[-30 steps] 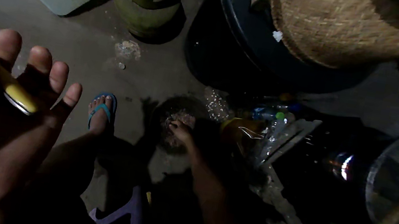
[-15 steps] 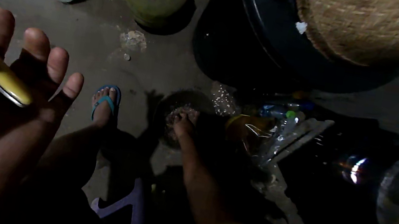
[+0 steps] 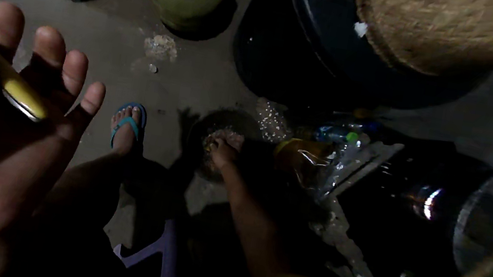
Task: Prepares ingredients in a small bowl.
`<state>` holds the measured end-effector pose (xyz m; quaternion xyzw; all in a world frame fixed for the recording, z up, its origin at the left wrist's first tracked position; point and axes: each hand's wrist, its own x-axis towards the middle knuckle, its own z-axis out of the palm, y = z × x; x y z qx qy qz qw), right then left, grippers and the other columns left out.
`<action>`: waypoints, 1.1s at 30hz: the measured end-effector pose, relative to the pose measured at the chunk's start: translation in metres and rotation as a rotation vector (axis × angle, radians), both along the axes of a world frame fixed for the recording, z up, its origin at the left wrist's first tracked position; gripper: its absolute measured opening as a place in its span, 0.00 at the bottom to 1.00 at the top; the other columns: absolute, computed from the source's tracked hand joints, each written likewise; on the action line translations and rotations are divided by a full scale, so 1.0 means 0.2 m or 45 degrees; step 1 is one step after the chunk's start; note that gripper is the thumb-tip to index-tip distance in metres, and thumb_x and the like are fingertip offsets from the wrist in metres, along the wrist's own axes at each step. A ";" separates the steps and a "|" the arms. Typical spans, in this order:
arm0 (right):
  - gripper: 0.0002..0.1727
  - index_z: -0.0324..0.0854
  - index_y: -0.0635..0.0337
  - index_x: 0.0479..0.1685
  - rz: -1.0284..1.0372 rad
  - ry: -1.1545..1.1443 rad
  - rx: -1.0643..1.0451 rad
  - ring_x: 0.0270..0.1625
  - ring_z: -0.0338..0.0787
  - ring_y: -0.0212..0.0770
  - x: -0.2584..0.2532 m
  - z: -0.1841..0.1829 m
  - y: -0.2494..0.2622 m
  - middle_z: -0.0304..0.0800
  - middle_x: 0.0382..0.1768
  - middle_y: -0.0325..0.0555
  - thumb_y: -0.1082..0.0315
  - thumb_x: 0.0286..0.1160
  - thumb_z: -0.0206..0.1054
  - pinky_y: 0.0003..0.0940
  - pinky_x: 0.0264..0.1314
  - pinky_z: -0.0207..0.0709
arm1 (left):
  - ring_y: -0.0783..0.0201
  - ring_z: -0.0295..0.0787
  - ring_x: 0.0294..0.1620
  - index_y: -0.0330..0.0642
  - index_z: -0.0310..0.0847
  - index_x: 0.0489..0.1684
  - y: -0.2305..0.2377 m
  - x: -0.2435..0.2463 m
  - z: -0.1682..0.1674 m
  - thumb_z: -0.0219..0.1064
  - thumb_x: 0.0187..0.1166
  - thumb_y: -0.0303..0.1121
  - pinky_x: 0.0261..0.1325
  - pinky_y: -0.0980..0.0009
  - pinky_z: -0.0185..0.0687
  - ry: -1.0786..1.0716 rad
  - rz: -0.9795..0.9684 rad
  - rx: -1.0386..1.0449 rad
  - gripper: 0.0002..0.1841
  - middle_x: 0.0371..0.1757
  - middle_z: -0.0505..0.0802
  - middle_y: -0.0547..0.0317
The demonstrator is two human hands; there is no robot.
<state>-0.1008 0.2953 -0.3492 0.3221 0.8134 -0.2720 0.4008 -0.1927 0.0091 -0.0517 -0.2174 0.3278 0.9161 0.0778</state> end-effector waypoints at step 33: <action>0.32 0.64 0.43 0.90 -0.114 0.059 0.171 0.67 0.91 0.53 0.22 -0.06 -0.20 0.89 0.69 0.51 0.42 0.90 0.52 0.55 0.70 0.82 | 0.55 0.93 0.57 0.46 0.76 0.69 -0.10 0.01 -0.10 0.36 0.97 0.42 0.60 0.58 0.92 0.145 0.014 -0.263 0.23 0.57 0.93 0.54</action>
